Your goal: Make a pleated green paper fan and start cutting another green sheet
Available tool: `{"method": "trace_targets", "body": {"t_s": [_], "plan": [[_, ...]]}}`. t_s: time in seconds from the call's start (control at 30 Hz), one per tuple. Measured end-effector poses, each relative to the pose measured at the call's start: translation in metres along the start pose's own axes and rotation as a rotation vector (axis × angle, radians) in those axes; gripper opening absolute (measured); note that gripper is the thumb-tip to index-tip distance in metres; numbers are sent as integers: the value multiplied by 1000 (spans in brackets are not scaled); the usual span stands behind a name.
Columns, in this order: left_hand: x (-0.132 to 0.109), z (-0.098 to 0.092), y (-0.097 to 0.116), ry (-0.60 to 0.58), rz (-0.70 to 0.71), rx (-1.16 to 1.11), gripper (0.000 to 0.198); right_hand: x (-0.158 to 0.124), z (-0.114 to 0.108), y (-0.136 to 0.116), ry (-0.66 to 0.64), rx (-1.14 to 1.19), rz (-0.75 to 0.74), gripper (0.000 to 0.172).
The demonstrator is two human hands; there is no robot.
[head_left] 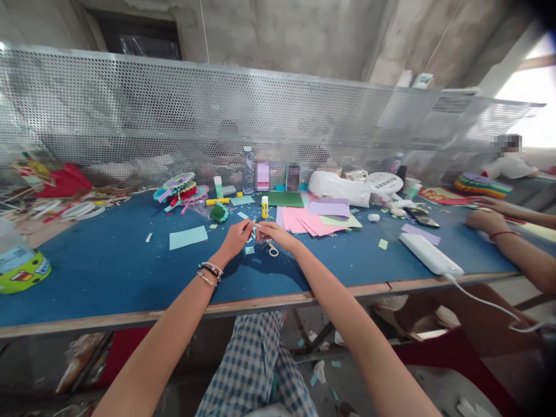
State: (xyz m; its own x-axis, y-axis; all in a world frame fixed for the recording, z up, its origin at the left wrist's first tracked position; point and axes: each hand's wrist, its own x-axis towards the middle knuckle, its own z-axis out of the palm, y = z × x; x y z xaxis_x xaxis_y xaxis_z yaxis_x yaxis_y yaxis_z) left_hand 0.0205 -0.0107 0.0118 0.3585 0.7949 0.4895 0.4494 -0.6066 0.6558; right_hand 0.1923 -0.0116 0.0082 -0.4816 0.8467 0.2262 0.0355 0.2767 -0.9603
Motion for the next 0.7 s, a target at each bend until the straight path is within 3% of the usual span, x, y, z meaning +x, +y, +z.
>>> {"method": "trace_targets", "body": {"t_s": [0.23, 0.43, 0.7], "plan": [[-1, 4, -1, 2, -8, 14, 38, 0, 1, 2, -4, 53, 49, 35], [0, 5, 4, -27, -109, -245, 39, 4, 0, 2, -19, 234, 6, 26], [8, 4, 1, -51, -231, -501, 41, 12, 6, 6, 31, 280, -8, 29]]}}
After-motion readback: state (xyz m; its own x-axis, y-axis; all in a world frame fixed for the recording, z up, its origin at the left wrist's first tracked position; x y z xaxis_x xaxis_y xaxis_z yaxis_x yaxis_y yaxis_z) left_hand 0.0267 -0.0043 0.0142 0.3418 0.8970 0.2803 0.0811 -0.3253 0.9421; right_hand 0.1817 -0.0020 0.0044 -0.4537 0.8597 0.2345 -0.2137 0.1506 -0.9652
